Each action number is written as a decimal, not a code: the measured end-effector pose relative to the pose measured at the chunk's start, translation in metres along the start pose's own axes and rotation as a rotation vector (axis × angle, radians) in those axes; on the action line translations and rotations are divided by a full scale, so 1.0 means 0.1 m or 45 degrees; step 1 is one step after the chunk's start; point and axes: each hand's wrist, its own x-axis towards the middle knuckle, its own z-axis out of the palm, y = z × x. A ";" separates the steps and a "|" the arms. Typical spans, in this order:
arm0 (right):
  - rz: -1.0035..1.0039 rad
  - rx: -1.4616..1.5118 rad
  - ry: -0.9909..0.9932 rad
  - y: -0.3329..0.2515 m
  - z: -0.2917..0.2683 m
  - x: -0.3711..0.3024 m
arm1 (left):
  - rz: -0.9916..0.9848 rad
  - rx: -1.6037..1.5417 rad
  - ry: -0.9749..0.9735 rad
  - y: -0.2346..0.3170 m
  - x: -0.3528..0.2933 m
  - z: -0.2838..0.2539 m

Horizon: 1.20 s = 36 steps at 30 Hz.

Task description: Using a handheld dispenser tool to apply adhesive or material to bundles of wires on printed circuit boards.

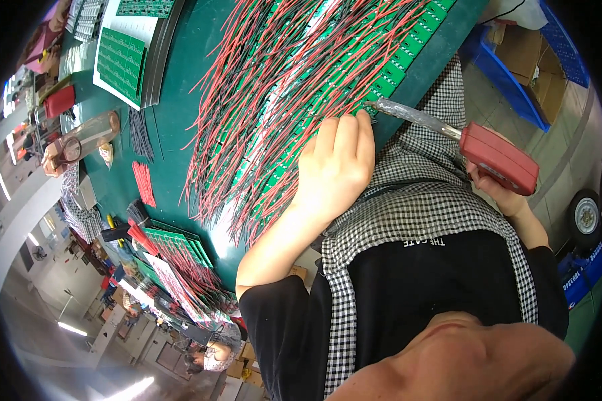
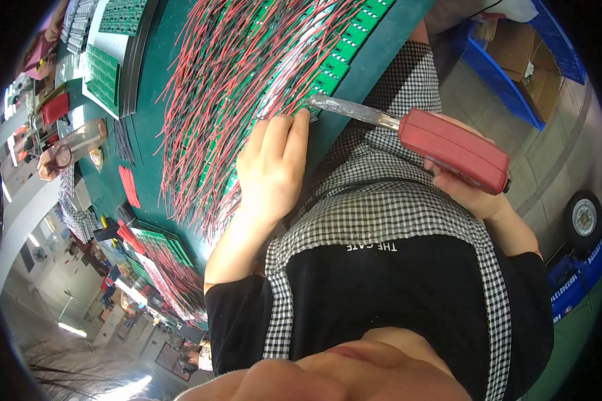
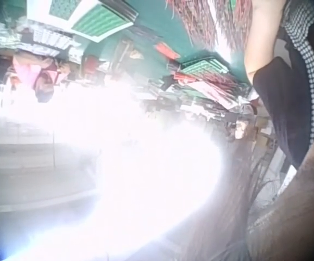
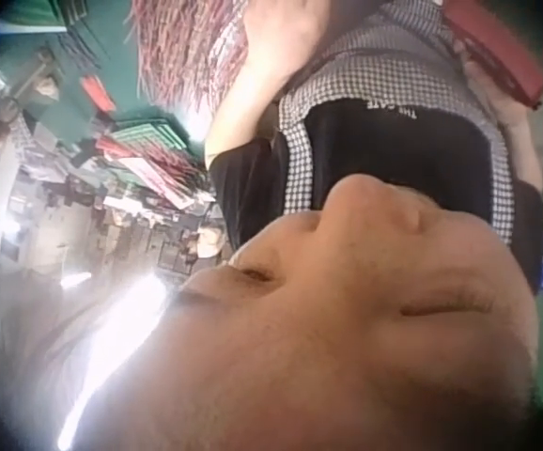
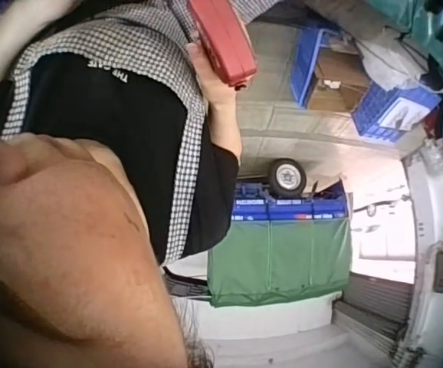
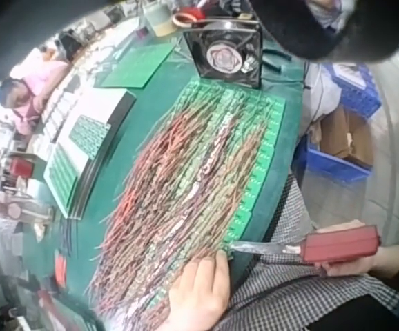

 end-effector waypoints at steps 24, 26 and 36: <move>-0.145 -0.325 0.031 -0.12 -0.03 -0.02 | 0.042 0.087 0.012 -0.01 0.03 0.02; -0.127 -0.253 0.001 -0.02 -0.06 0.02 | 0.026 0.102 -0.020 0.00 -0.01 0.01; 0.033 -0.049 0.044 -0.06 -0.09 -0.02 | -0.006 -0.031 0.063 -0.04 0.14 0.04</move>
